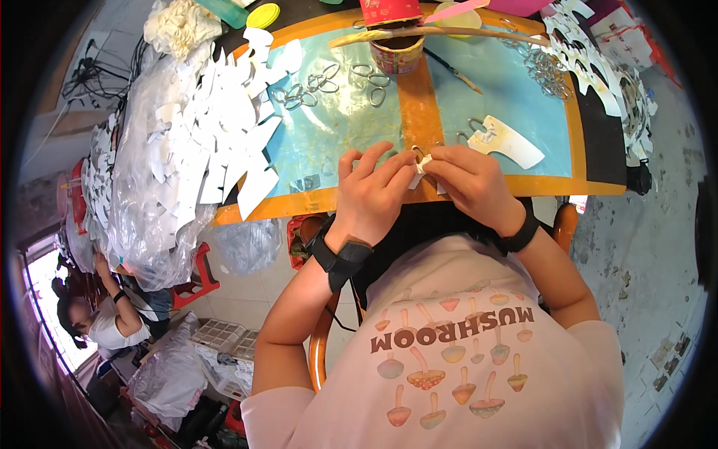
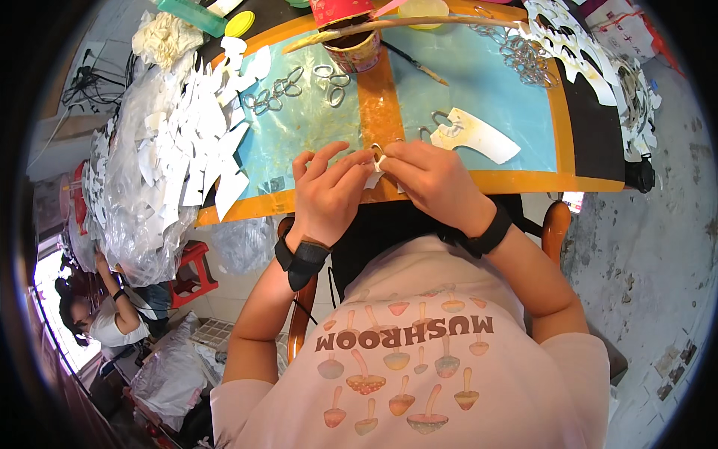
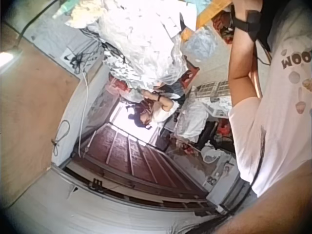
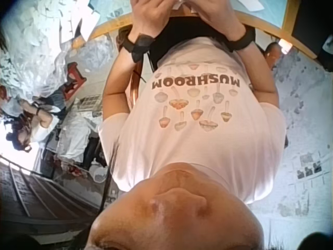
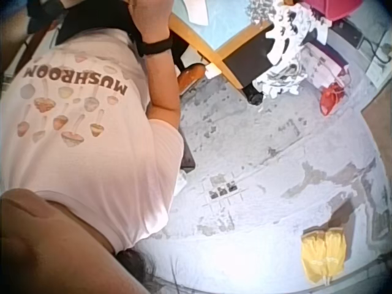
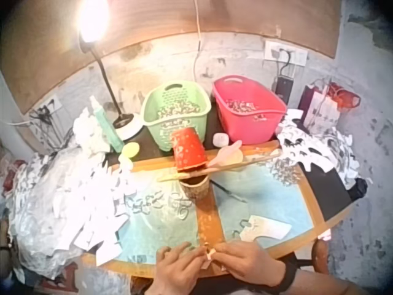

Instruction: Applying hot glue to small shoe components and pressing them onto a larger template.

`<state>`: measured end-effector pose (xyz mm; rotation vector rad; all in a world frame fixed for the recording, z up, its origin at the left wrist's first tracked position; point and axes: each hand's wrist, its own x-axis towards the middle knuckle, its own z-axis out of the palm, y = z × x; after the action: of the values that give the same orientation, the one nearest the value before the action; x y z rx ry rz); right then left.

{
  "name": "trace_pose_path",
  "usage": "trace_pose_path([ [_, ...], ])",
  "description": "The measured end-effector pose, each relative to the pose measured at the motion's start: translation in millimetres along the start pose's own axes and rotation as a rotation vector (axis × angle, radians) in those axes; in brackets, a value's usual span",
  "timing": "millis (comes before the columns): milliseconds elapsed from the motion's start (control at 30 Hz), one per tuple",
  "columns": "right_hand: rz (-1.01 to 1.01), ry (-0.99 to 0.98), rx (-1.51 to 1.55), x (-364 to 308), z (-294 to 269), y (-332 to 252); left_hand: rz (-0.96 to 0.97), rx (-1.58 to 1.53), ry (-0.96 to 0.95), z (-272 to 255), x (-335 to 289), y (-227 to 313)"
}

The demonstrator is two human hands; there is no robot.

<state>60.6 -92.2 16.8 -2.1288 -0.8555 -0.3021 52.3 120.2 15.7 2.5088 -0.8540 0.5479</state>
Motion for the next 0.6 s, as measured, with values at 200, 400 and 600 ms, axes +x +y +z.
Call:
trace_pose_path([
  [200, 0.053, 0.026, -0.04, -9.3, 4.2, -6.6, -0.016, -0.006, -0.04, -3.2, 0.1, -1.3],
  [400, 0.06, 0.051, -0.04, -8.9, 3.1, -4.9, -0.045, -0.158, -0.106, -16.5, 3.5, -2.9],
  [600, 0.117, 0.038, -0.012, -8.4, 2.8, -4.1, -0.127, -0.212, -0.019, -2.8, 4.8, 0.1],
])
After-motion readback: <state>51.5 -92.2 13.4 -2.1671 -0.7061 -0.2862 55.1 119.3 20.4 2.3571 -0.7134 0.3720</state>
